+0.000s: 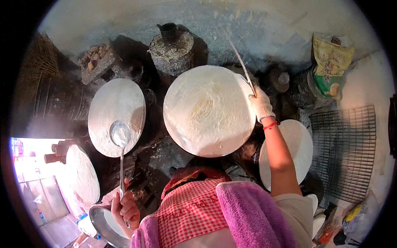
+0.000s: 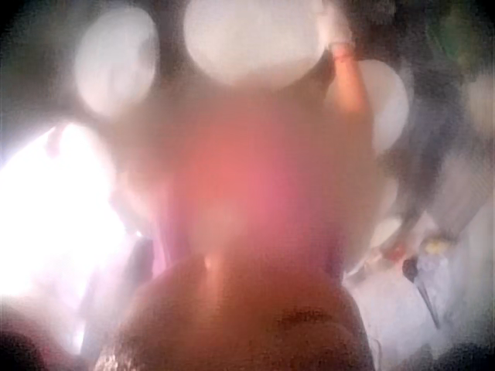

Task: The person ladles batter onto multiple hot plates, spreads it into thin circles using a wooden tool, and flips the cooked flatbreads by hand and with the tool.

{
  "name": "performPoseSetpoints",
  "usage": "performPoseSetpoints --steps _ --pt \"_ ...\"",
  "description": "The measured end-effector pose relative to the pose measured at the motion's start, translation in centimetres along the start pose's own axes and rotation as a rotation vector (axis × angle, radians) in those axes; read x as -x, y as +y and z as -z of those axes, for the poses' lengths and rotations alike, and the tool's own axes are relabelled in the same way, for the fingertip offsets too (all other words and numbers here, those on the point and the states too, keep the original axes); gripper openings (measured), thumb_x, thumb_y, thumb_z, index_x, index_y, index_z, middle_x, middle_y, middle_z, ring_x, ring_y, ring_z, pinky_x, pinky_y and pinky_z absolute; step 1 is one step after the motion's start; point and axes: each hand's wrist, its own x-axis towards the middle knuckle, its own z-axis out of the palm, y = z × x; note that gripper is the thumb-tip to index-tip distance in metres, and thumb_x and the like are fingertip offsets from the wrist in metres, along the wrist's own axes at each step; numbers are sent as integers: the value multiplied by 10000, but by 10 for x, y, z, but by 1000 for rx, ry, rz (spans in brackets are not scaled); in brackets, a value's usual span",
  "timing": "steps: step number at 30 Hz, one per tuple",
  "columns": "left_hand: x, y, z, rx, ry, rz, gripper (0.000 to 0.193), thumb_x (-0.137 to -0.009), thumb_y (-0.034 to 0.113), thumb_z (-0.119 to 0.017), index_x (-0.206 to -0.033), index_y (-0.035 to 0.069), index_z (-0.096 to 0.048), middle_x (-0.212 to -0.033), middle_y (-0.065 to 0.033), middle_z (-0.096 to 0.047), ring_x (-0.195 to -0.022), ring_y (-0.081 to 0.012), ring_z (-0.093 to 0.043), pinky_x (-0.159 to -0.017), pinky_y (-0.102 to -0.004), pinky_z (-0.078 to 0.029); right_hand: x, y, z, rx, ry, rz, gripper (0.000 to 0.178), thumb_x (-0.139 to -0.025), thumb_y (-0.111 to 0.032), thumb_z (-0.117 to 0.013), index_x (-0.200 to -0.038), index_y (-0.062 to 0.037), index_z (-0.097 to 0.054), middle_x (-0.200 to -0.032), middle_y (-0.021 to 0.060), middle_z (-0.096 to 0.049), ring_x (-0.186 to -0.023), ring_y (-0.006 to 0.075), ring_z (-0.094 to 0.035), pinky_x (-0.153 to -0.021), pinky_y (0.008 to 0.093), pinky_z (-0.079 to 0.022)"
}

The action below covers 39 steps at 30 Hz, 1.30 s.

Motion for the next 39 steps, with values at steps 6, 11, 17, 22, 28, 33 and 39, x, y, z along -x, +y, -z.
performPoseSetpoints --steps 6,11,17,22,28,33,39 --pt "18 -2 15 13 -35 50 530 -1103 248 -378 -1547 2 -224 -803 -13 -371 -500 -62 -325 -436 -243 -332 9 -25 36 -164 42 -15 580 -839 -201 -683 -1403 -172 -553 -1179 152 -683 -1027 317 -673 -873 401 -521" --pt "30 -4 26 -53 39 45 522 -1077 188 -421 -1536 3 -258 -770 -19 -369 -452 -55 -316 -364 -224 -289 4 -11 34 -297 -10 -22 535 -810 -175 -709 -1330 -96 -609 -1144 156 -696 -1001 262 -675 -883 358 -511" --pt "93 29 24 -613 -140 -36 614 -1020 152 -516 -1547 -5 -244 -654 -1 -364 -377 -57 -320 -303 -232 -292 50 -98 91 -430 -71 -106 430 -844 -118 -680 -1257 -3 -647 -1121 85 -688 -1020 198 -624 -926 313 -474" --pt "83 36 28 -540 -91 -58 550 -1044 178 -491 -1525 1 -293 -653 26 -344 -392 -31 -306 -302 -203 -283 68 -113 87 -324 39 -27 434 -809 -223 -691 -1174 10 -663 -1032 121 -700 -916 222 -656 -850 358 -503" --pt "91 77 76 -45 6 170 460 -1077 166 -424 -1505 16 -347 -741 10 -358 -459 -30 -309 -328 -180 -268 114 -148 105 -456 81 -70 351 -844 -133 -668 -1169 -1 -652 -1008 87 -673 -867 181 -623 -805 315 -502" --pt "104 100 102 -168 7 148 450 -1074 161 -431 -1496 19 -364 -717 15 -345 -448 -28 -292 -332 -186 -262 124 -150 103 -242 142 -52 426 -827 -201 -683 -1202 1 -660 -1003 145 -711 -908 249 -673 -829 360 -514" --pt "112 133 122 -269 -127 265 476 -1096 212 -370 -1543 65 -298 -768 3 -376 -487 -44 -333 -373 -206 -289 146 -168 104 -391 260 -16 427 -789 -162 -716 -1168 22 -648 -962 163 -707 -861 266 -670 -806 376 -521"
